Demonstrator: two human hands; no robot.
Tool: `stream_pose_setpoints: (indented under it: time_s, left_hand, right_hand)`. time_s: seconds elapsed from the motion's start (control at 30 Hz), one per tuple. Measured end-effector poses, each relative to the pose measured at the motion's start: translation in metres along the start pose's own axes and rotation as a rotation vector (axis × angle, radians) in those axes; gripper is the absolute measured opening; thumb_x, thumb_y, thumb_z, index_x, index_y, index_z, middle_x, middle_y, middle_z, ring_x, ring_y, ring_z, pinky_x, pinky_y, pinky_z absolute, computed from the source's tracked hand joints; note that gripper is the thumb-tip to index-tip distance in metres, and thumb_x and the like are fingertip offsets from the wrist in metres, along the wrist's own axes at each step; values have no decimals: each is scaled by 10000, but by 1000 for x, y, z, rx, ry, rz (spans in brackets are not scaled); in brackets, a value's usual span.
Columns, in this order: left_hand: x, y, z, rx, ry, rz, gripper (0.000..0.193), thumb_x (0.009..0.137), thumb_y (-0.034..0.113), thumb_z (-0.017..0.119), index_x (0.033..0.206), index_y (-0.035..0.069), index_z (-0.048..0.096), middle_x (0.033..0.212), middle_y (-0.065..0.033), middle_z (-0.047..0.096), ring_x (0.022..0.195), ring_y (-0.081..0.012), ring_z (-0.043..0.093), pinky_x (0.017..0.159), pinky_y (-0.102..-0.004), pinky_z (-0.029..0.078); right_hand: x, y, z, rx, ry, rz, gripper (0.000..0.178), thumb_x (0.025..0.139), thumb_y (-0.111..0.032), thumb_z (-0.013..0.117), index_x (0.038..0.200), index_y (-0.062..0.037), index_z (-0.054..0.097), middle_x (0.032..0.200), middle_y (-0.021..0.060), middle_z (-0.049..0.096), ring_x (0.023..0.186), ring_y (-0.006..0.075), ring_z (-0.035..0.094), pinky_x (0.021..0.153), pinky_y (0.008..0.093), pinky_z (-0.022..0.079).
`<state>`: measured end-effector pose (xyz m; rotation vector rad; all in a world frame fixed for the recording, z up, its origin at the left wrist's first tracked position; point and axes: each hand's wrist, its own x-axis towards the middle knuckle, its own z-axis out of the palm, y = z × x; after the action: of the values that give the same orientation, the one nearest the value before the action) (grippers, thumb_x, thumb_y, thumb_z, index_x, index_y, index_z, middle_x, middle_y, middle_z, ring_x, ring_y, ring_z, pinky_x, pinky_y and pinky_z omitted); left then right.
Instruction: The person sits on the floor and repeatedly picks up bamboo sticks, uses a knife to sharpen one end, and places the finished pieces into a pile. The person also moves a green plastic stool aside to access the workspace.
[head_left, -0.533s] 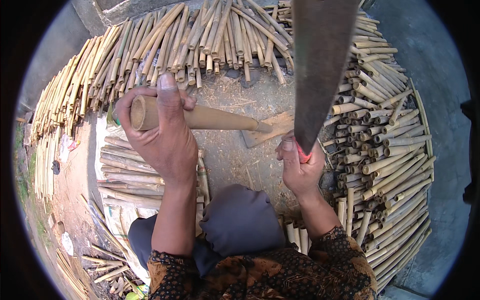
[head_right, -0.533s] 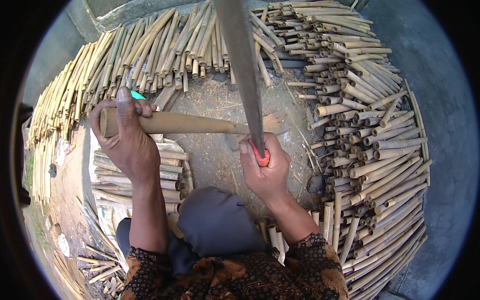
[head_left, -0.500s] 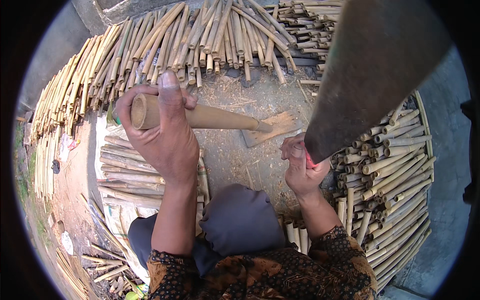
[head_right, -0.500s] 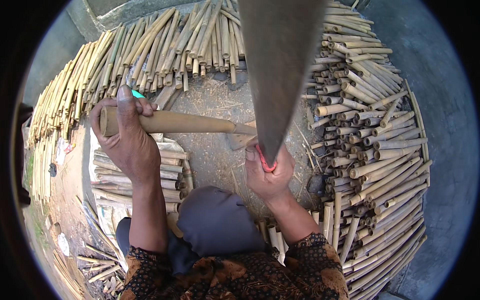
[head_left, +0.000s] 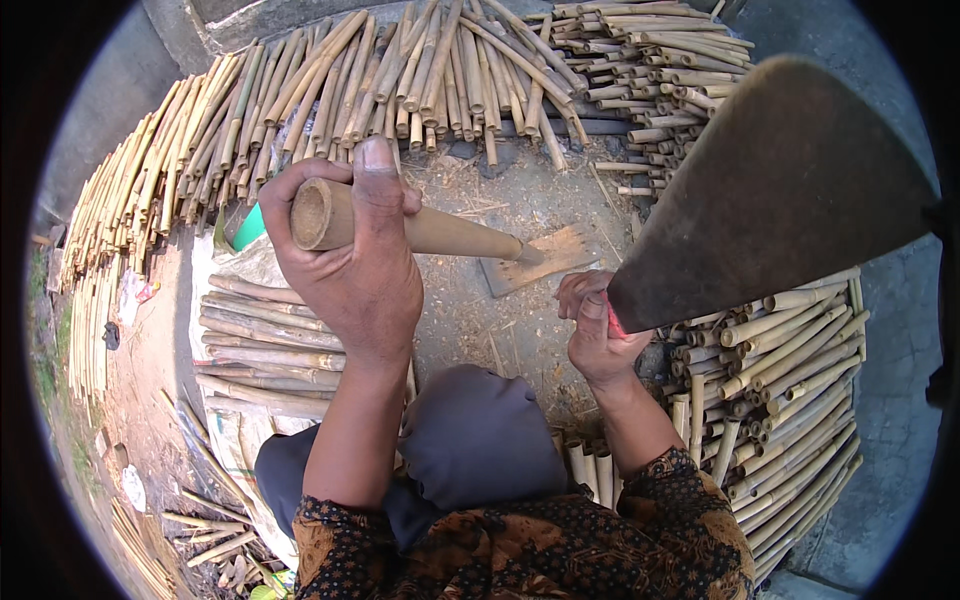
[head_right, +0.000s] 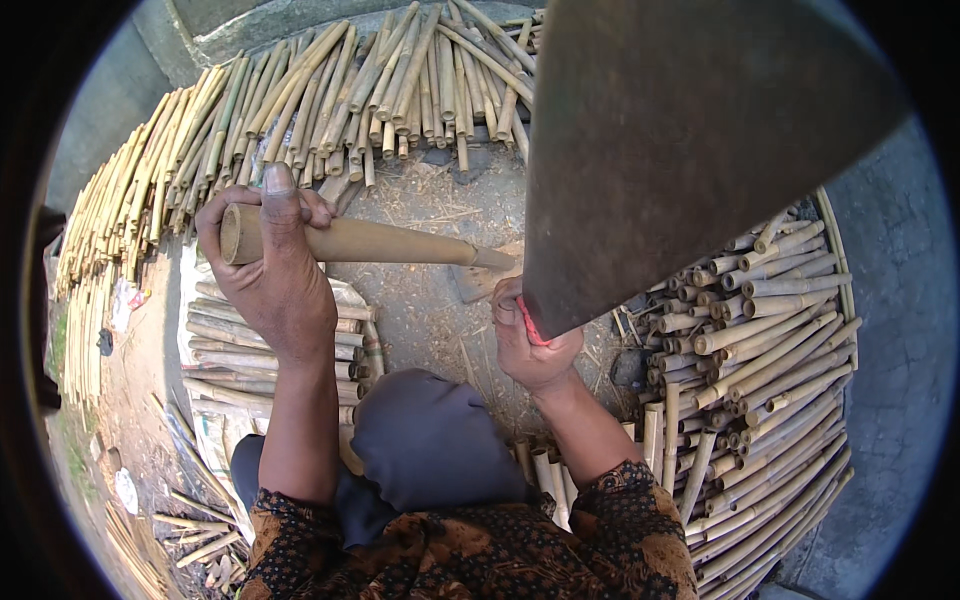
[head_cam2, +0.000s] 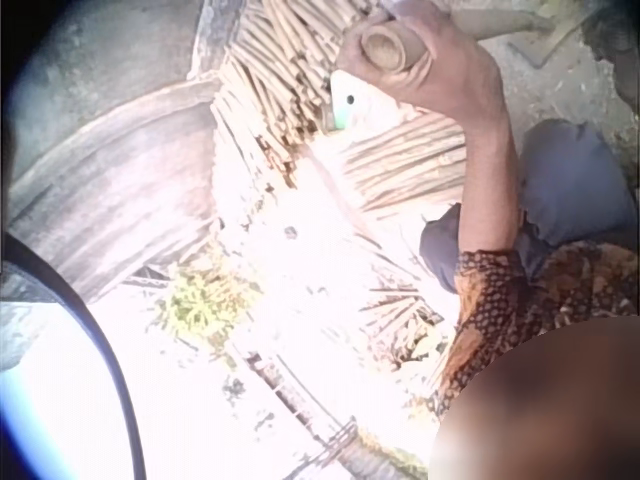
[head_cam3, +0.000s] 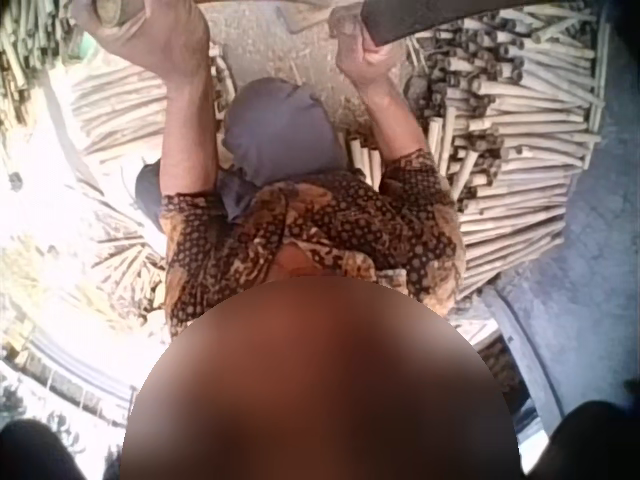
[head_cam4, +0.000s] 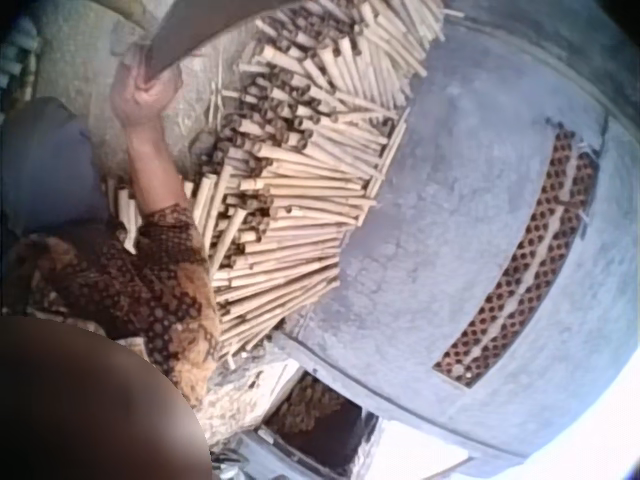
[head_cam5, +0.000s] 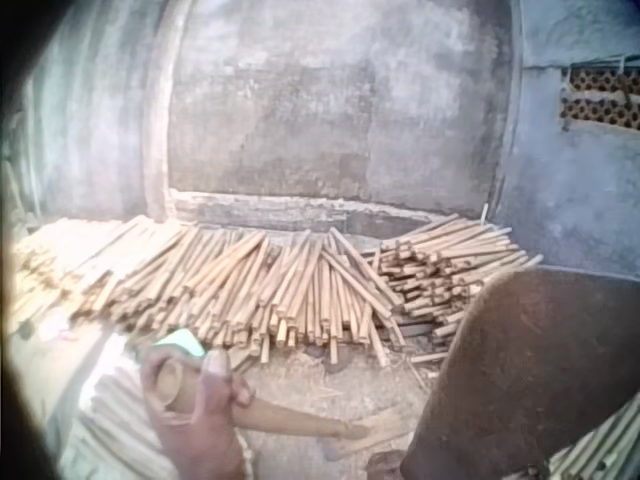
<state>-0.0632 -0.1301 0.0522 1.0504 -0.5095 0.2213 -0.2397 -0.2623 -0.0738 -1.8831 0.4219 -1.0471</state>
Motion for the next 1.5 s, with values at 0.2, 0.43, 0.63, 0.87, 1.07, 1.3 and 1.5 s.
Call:
stream_pose_setpoints:
  time_s: [0.2,0.43,0.63,0.87,1.07,1.3,1.5]
  left_hand:
    - [-3,3,-3,-16,-81,38,244,989,61,683,1065,58,451,770,-74,597,672,-108,630,614,-248,522]
    - [2,-3,-1,-65,-53,-13,199,1005,20,640,1063,73,458,728,-82,588,676,-129,597,659,-291,522]
    - [5,5,-15,-51,-12,-125,179,998,44,642,1072,68,480,798,-98,610,737,-148,613,719,-327,538]
    - [18,-3,-33,-223,20,-162,169,1017,156,644,1022,71,498,780,-59,526,707,-173,541,736,-374,506]
    - [11,6,-6,-141,-26,-138,196,1022,171,655,963,71,497,762,-66,530,714,-171,562,727,-363,519]
    - [8,11,-2,-41,1,-115,257,1018,231,680,986,57,494,740,-76,560,716,-175,595,738,-365,553]
    - [7,6,19,-19,-51,-80,292,1003,255,705,1010,38,510,736,-81,591,716,-153,608,739,-320,541]
  right_hand:
    - [-23,57,18,-244,-249,832,269,1018,-270,637,888,-35,612,642,39,577,543,134,556,526,315,457]
    - [-17,30,7,-199,-81,294,316,993,-324,662,975,-10,632,702,167,650,602,232,637,596,382,507]
    - [-58,138,4,-314,-219,1274,298,986,-293,618,1001,3,640,803,227,701,767,405,724,685,505,542]
    - [-51,90,-18,-506,-192,648,291,996,-291,626,945,-4,610,725,174,657,725,320,716,645,426,532]
    - [-21,28,5,-263,-173,250,292,953,-272,672,1032,5,621,811,235,699,816,447,711,733,477,559]
    - [-35,69,-5,-591,-214,761,278,956,-247,659,1026,18,614,828,246,700,790,468,704,715,497,558]
    - [-24,13,-5,-143,-75,246,262,960,-250,672,1026,-3,614,755,225,677,725,437,703,660,468,560]
